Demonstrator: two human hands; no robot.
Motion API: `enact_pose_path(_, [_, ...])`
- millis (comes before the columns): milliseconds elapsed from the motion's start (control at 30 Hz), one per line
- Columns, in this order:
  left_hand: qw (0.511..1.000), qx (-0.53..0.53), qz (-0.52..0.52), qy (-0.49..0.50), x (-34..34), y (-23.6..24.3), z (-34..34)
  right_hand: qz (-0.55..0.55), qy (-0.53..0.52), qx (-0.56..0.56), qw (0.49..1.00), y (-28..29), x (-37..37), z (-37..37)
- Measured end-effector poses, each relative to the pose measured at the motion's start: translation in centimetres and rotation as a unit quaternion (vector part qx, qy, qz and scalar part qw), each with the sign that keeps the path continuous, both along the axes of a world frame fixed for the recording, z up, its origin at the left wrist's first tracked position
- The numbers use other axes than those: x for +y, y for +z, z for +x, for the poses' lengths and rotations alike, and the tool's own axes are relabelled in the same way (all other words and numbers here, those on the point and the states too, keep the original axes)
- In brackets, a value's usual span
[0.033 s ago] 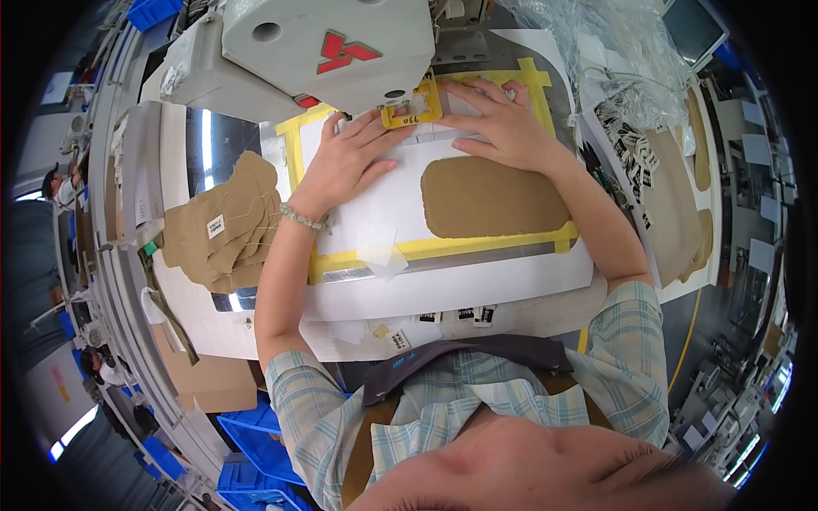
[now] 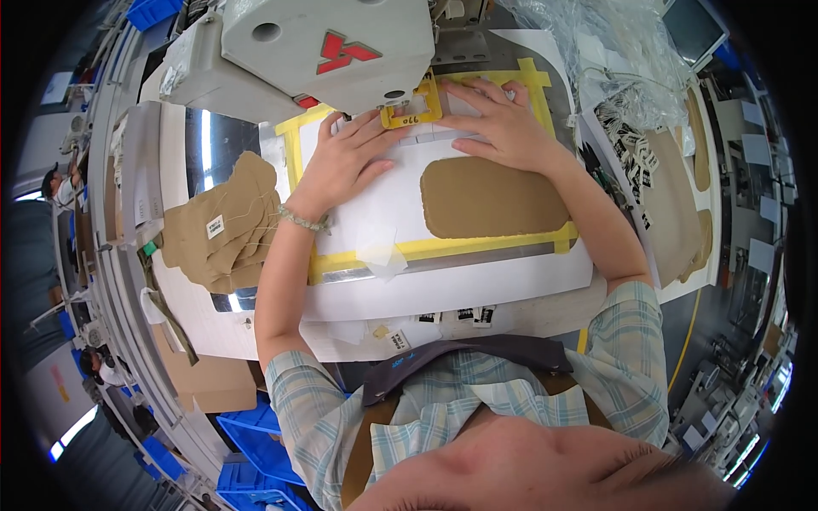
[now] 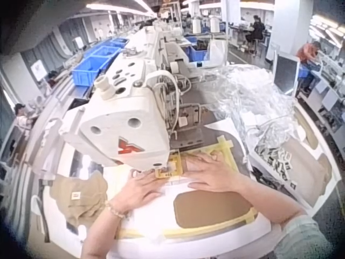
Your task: The recorder operates an industrial sewing machine to attach labels and sew leather/fabric components for a garment or accessory.
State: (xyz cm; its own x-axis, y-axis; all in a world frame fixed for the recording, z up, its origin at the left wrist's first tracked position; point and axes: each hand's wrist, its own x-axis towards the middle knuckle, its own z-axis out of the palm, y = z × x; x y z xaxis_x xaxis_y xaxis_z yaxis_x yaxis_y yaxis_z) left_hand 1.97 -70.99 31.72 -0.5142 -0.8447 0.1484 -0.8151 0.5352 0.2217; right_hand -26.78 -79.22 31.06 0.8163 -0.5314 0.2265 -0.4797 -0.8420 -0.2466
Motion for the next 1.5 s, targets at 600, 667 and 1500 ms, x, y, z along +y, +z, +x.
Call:
enact_pose_path(600, [1.000, 0.011, -0.014, -0.015, 0.1, 0.1, 0.7, -0.008, 0.004, -0.014, 1.000, 0.0, -0.1, 0.2])
enact_pose_path(667, [1.000, 0.010, -0.012, -0.013, 0.1, 0.0, 0.7, 0.008, 0.002, -0.005, 1.000, 0.1, 0.1, 0.3])
enact_pose_path(1500, [1.000, 0.003, 0.010, -0.015, 0.0, -0.2, 0.7, -0.008, 0.003, 0.013, 1.000, 0.1, 0.4, 0.5])
